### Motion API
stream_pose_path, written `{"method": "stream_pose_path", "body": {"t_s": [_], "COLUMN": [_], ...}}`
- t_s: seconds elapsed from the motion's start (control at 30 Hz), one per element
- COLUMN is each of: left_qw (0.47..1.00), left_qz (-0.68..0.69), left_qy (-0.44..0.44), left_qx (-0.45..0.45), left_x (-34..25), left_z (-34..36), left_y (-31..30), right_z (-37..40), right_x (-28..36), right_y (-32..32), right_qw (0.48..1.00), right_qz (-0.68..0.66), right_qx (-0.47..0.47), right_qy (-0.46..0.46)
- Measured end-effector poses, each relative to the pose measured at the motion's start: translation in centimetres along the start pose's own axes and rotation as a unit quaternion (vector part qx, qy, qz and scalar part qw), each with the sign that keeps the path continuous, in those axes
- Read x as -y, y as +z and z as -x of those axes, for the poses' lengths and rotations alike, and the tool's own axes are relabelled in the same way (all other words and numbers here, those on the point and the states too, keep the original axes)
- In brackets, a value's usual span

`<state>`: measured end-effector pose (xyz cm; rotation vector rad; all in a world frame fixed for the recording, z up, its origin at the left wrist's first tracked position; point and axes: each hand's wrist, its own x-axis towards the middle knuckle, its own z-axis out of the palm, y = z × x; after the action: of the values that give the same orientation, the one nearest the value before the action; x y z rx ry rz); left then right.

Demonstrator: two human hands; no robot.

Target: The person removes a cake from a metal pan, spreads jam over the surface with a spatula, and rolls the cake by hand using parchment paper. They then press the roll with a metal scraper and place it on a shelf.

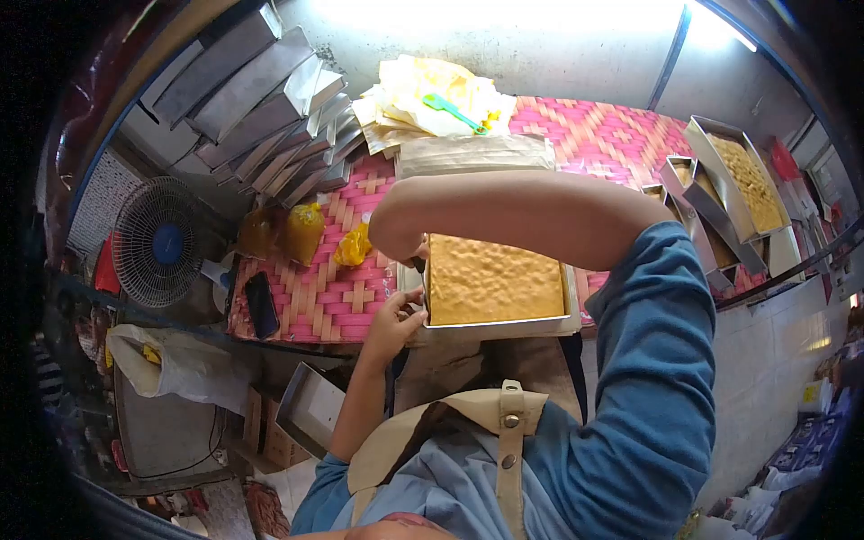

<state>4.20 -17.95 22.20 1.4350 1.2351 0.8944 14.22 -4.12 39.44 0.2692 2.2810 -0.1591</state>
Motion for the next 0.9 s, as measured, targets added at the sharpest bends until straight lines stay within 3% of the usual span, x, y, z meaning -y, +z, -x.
{"method": "stream_pose_path", "body": {"t_s": [0.03, 0.1, 0.17, 0.27, 0.37, 0.43, 0.53, 0.6, 0.7, 0.77, 0.9], "left_qw": [1.000, 1.000, 0.998, 0.997, 0.997, 0.999, 0.999, 0.996, 0.989, 0.966, 0.988], "left_qz": [-0.010, -0.008, -0.063, -0.071, -0.076, -0.030, 0.009, -0.040, -0.134, -0.255, -0.148], "left_qy": [-0.012, 0.003, 0.014, 0.012, 0.018, -0.006, -0.045, -0.041, -0.009, -0.040, -0.035], "left_qx": [-0.011, -0.019, -0.023, -0.027, -0.031, 0.011, -0.007, -0.071, -0.055, -0.016, 0.012], "left_x": [0.0, 0.1, -1.0, -0.8, 0.0, 0.1, -0.7, -1.4, 0.2, -0.1, 2.4], "left_z": [0.0, -0.2, 0.0, -0.1, -0.6, -0.8, -3.0, -6.6, -12.3, -13.9, -15.3], "left_y": [0.1, 0.1, 0.2, 0.0, -0.2, -0.7, -1.0, -0.8, -1.1, -1.2, -1.7], "right_z": [0.2, 0.7, 0.8, 1.1, 2.1, 2.1, 3.4, 4.1, 4.4, 3.9, 5.5], "right_x": [-0.6, -1.8, -5.3, -8.6, -7.2, -5.5, -3.2, -2.6, -3.7, -5.5, -7.7], "right_y": [-0.4, -1.1, -1.8, -0.8, 0.1, 1.1, 1.3, 1.2, 1.0, 2.3, 5.5], "right_qw": [1.000, 0.986, 0.967, 0.950, 0.939, 0.933, 0.930, 0.922, 0.925, 0.929, 0.933], "right_qz": [0.004, 0.060, 0.038, 0.067, 0.085, 0.140, 0.168, 0.135, 0.098, 0.077, -0.009], "right_qx": [0.000, -0.042, -0.088, -0.140, -0.196, -0.206, -0.169, -0.183, -0.170, -0.173, -0.166], "right_qy": [0.002, 0.150, 0.236, 0.270, 0.268, 0.261, 0.281, 0.314, 0.325, 0.317, 0.319]}}
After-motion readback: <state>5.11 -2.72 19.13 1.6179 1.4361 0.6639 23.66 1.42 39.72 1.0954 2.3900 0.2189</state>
